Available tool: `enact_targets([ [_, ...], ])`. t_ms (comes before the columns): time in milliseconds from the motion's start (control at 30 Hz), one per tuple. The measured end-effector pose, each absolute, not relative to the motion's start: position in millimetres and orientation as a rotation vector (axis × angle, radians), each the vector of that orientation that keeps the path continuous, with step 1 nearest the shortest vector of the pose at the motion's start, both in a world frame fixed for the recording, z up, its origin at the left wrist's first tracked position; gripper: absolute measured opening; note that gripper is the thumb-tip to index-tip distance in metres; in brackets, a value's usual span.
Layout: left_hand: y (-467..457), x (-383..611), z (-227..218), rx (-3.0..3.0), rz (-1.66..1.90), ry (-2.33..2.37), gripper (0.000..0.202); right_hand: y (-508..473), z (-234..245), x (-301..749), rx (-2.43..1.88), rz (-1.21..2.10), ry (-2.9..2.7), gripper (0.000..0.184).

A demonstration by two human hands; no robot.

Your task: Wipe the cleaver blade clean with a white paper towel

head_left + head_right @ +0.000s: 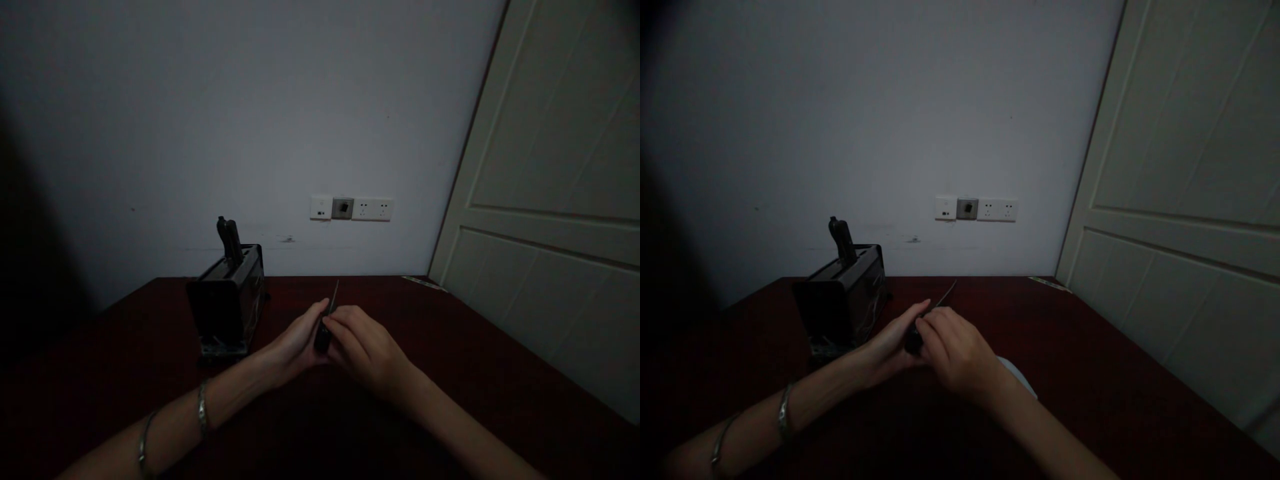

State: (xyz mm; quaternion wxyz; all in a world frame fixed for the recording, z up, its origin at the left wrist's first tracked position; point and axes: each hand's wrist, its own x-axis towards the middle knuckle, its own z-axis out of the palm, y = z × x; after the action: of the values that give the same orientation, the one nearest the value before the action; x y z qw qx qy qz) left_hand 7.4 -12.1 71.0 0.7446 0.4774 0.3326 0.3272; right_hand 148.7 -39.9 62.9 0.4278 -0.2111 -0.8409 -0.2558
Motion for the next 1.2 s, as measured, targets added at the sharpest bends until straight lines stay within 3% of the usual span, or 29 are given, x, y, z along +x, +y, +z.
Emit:
enact_targets([
  [100, -7, 0, 85, 0.995, 0.595, 0.553, 0.045, -36, 81, 152, -0.516, -0.660, -2.092, 0.026],
  [233, 3, -20, 113, 1.270, 0.395, 0.622, 0.070, -36, 105, 160, -0.579, -0.534, -2.101, 0.028],
  [300, 9, -30, 129, 1.456, 0.586, 0.784, 0.062, -35, 116, 163, -0.624, -0.444, -2.092, 0.028],
  [433, 15, -36, 152, 1.805, 1.031, 0.901, 0.020, -30, 137, 165, -0.658, -0.315, -2.043, 0.020],
  [467, 15, -35, 156, 1.863, 1.057, 0.867, 0.018, -29, 142, 164, -0.665, -0.288, -2.033, 0.018],
  [700, 10, -21, 159, 1.925, 0.883, 0.442, 0.039, -29, 170, 156, -0.776, -0.149, -1.970, 0.016],
  [1200, 15, -24, 166, 2.002, 1.024, 0.501, 0.019, -23, 181, 141, -0.811, -0.013, -1.914, 0.022],
])
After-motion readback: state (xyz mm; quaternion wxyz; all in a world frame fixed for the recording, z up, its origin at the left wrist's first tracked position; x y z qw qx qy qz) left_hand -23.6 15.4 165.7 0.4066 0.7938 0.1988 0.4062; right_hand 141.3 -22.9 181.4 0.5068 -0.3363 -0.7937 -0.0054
